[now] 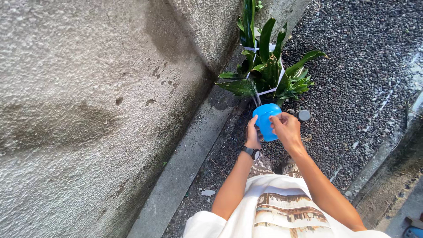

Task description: The person waters a potted plant using a small blue elephant-shaped watering can.

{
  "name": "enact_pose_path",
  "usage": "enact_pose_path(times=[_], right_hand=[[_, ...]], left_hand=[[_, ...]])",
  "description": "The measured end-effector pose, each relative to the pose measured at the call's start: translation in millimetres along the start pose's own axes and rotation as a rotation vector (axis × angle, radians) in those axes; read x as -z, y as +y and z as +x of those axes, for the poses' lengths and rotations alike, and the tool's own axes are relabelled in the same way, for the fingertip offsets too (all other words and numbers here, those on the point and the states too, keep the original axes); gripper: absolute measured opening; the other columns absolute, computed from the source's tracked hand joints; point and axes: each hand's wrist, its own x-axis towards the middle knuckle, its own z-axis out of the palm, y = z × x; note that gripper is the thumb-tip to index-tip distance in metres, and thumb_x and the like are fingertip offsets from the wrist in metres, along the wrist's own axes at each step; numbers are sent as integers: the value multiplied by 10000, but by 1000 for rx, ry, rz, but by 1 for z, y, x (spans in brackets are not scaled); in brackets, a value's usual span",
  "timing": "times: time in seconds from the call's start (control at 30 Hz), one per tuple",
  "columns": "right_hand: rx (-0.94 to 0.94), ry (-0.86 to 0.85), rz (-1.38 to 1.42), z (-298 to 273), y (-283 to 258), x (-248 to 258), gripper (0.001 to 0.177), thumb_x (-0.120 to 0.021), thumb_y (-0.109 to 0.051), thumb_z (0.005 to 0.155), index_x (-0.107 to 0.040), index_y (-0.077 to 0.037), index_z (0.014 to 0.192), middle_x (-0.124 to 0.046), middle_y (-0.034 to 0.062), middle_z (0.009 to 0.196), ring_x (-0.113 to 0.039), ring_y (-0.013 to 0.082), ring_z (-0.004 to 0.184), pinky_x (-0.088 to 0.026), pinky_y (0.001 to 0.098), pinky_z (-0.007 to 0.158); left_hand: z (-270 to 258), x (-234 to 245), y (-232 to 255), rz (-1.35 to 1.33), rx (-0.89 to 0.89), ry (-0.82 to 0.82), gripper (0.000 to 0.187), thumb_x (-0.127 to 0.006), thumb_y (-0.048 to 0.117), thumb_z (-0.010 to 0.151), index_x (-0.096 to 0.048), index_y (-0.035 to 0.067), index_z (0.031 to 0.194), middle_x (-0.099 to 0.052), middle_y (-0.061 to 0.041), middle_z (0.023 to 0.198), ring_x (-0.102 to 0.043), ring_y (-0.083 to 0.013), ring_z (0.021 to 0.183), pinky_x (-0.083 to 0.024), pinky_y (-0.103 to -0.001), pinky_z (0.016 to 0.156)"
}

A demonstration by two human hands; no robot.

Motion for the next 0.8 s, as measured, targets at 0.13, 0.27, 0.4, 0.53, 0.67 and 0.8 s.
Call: enact_pose_path(times=[0.13, 0.27, 0.4, 0.53, 0.67, 0.8], right_hand=[[25, 43, -18, 17, -17, 21, 221, -713, -208, 921, -722, 10, 886, -702, 69, 749, -611, 96, 597, -506, 251, 545], [34, 45, -8, 34, -38, 37, 214, -711, -206, 918, -720, 6, 889, -709, 68, 756, -619, 94, 598, -514, 248, 551], [84, -31, 39, 52, -58, 56, 229, -702, -215, 934, -705, 11, 901, -698, 63, 776, -614, 99, 609, -499, 259, 554], [84, -75, -32, 69, -74, 81, 242, -693, -226, 933, -711, 12, 890, -702, 63, 764, -620, 99, 610, -513, 261, 567], [107, -114, -12, 86, -74, 104, 241, -694, -220, 925, -705, 18, 884, -695, 62, 760, -617, 100, 607, -518, 262, 566], [89, -146, -3, 99, -63, 127, 244, -700, -215, 923, -697, 24, 872, -686, 60, 759, -604, 101, 609, -512, 263, 565]], left_hand=[[2, -31, 14, 11, -14, -54, 519, -624, 610, 823, -609, 248, 1194, -669, -22, 1060, -635, -196, 933, -481, -402, 795], [10, -59, 31, 17, -83, -51, 527, -636, 593, 852, -609, 208, 1210, -659, -45, 1076, -630, -209, 956, -492, -407, 819], [8, -86, 47, -29, -124, -66, 523, -629, 574, 862, -600, 206, 1232, -653, -42, 1075, -637, -215, 974, -507, -405, 831], [9, -116, 50, -67, -147, -21, 531, -625, 558, 870, -602, 189, 1251, -668, -43, 1077, -648, -210, 971, -515, -396, 832], [14, -140, 44, -82, -154, -10, 551, -618, 557, 879, -602, 184, 1284, -674, -54, 1084, -652, -205, 958, -507, -387, 814], [16, -158, 28, -97, -143, 0, 543, -613, 542, 875, -589, 190, 1288, -666, -66, 1078, -657, -216, 942, -511, -388, 785]])
